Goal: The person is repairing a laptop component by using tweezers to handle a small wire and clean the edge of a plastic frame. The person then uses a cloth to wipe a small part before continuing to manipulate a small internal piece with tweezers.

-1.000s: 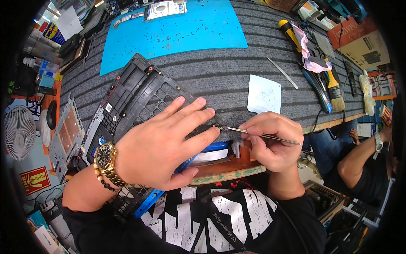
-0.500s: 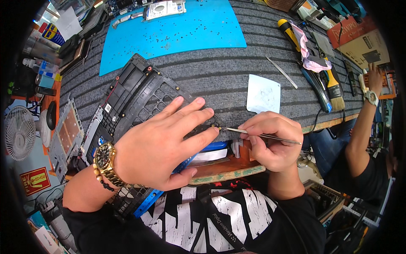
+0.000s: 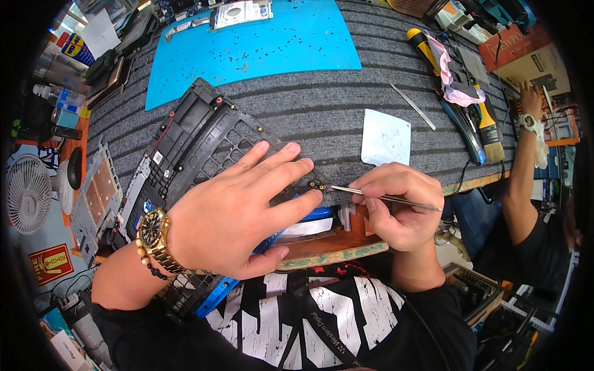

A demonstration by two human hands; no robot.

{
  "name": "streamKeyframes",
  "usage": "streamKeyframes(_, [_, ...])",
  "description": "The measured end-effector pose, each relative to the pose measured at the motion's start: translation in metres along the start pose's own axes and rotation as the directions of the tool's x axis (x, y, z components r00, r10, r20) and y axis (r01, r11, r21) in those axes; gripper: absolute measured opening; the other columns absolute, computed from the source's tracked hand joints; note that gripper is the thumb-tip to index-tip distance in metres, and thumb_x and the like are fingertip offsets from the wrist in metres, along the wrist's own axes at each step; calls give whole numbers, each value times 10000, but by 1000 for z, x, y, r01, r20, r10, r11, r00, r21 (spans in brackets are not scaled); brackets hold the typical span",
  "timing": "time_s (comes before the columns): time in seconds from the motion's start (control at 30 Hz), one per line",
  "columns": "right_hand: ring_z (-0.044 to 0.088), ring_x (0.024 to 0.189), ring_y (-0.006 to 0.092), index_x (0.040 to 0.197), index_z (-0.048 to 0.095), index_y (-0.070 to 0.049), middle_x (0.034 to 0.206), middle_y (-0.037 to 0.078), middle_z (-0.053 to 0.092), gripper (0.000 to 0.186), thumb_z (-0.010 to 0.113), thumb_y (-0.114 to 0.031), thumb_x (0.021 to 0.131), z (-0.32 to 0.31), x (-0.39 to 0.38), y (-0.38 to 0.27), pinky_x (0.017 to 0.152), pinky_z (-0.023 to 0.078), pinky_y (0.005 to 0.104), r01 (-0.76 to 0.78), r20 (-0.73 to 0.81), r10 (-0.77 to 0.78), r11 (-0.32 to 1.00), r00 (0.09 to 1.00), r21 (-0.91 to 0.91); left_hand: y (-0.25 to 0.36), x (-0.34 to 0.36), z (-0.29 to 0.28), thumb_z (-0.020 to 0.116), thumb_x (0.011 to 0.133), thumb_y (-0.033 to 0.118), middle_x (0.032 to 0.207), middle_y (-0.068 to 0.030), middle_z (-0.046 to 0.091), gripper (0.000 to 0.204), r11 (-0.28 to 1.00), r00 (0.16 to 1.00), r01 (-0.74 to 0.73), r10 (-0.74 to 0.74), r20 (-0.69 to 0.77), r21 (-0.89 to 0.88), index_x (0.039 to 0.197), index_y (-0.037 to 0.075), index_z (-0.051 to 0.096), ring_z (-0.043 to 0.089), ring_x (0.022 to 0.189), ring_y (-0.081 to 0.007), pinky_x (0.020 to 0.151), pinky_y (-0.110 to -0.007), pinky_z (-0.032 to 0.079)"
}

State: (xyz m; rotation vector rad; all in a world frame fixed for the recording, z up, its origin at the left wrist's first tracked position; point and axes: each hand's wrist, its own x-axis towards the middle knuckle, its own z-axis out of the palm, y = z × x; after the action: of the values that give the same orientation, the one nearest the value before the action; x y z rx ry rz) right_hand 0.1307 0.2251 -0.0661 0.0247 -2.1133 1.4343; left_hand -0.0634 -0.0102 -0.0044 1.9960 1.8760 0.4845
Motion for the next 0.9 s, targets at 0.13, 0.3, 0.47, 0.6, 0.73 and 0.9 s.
streamKeyframes(0.13, [800, 766, 224, 944, 766, 45, 936, 191, 820, 167, 749, 130, 801, -1, 1, 1, 702, 631, 315, 13, 13, -13, 1000, 1000, 10, 0, 0, 0, 883, 827, 300, 1652, -249, 549, 760, 1000, 1000, -10, 10, 12, 16, 1540, 130, 683, 469, 1617, -494, 1328, -640, 388])
streamKeyframes(0.3, [799, 768, 224, 944, 765, 45, 938, 192, 819, 163, 750, 128, 804, -2, 2, 2, 702, 630, 316, 19, 27, -20, 1000, 999, 14, 0, 0, 0, 884, 825, 298, 1653, -251, 547, 762, 1000, 1000, -8, 8, 9, 7, 1540, 131, 681, 469, 1617, -494, 1326, -641, 389])
streamKeyframes(0.47, [796, 761, 223, 944, 763, 46, 934, 190, 818, 163, 749, 127, 803, -1, 2, 1, 699, 627, 317, 18, 20, -19, 1000, 1000, 15, 0, 0, 0, 884, 817, 294, 1650, -247, 552, 774, 1000, 1000, 0, 0, 7, 2, 1543, 126, 677, 470, 1617, -491, 1329, -643, 385])
streamKeyframes(0.6, [792, 754, 225, 945, 762, 46, 927, 186, 816, 168, 746, 128, 799, 0, 3, 1, 693, 621, 318, 22, 22, -21, 1000, 1000, -16, 0, 0, 1, 883, 815, 297, 1648, -246, 555, 776, 1000, 1000, 2, -2, 3, -6, 1543, 121, 678, 471, 1616, -492, 1330, -644, 385])
streamKeyframes(0.73, [791, 753, 228, 943, 760, 46, 922, 184, 814, 170, 742, 131, 796, 0, 3, 1, 690, 618, 318, 28, 17, -28, 1000, 999, 0, 0, 0, 1, 881, 816, 301, 1645, -249, 556, 771, 1000, 1000, -1, 1, -1, -3, 1539, 117, 682, 471, 1615, -494, 1328, -647, 386])
streamKeyframes(0.9, [792, 754, 233, 942, 761, 45, 922, 184, 815, 170, 742, 130, 795, -2, 2, 2, 690, 618, 321, 34, 27, -34, 999, 999, 9, 0, 0, 1, 884, 814, 308, 1645, -254, 556, 776, 1000, 1000, -1, 1, 0, -1, 1539, 116, 683, 473, 1613, -497, 1326, -652, 386])
